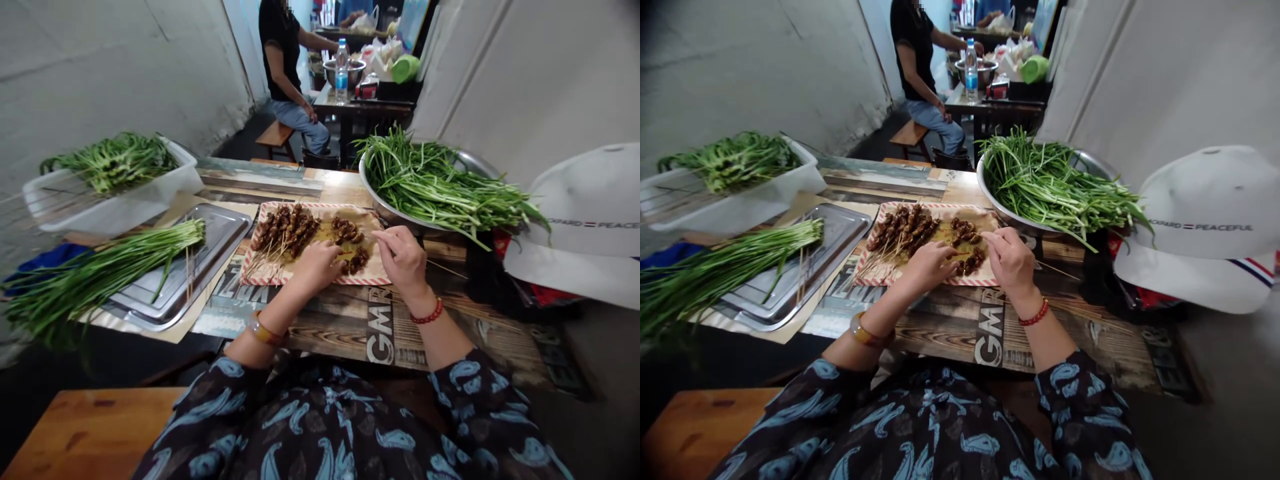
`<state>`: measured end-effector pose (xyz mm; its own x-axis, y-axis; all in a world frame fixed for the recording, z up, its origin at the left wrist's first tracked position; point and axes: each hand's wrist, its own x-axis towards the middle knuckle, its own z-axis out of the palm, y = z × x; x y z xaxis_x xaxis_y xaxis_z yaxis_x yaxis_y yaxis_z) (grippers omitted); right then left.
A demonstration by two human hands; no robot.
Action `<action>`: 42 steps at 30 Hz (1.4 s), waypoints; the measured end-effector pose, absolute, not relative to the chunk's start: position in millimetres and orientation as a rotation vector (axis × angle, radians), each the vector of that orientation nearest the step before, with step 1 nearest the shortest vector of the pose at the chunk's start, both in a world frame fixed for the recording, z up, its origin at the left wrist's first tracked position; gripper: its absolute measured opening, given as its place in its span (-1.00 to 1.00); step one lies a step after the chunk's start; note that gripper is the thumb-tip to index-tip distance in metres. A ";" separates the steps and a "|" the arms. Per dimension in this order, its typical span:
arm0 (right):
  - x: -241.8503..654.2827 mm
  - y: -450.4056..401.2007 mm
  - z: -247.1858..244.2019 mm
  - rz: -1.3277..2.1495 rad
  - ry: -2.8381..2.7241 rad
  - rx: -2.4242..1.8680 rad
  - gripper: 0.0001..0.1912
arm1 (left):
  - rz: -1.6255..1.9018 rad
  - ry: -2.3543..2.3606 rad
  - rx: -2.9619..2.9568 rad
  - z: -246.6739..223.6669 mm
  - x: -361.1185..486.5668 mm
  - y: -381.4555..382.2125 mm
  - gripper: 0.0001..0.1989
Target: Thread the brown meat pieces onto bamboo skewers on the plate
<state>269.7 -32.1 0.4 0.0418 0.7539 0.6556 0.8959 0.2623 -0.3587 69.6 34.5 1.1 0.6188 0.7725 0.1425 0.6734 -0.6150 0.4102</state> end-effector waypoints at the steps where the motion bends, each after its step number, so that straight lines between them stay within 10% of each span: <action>1: 270.3 -32.3 -0.2 -0.223 -1.739 -1.518 -0.72 | 0.387 1.179 2.590 -0.7 73.8 36.9 -0.78; 15: 270.7 -30.1 1.1 -0.087 -1.707 -1.518 -0.70 | 0.657 0.994 2.182 7.9 88.7 40.4 -0.95; 25: 269.1 -32.2 3.2 -0.067 -1.716 -1.440 -0.71 | 0.857 0.708 0.884 18.6 96.3 55.9 -0.60; 42: 268.6 -29.9 -5.5 -0.084 -1.804 -1.511 -0.64 | 0.772 0.642 0.782 7.8 89.2 51.8 -0.67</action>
<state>268.6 -29.9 -5.5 -0.0034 0.8134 0.5817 0.8639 0.2954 -0.4080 89.2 51.8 7.8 0.5603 0.7987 -0.2191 -0.3609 0.4736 0.8034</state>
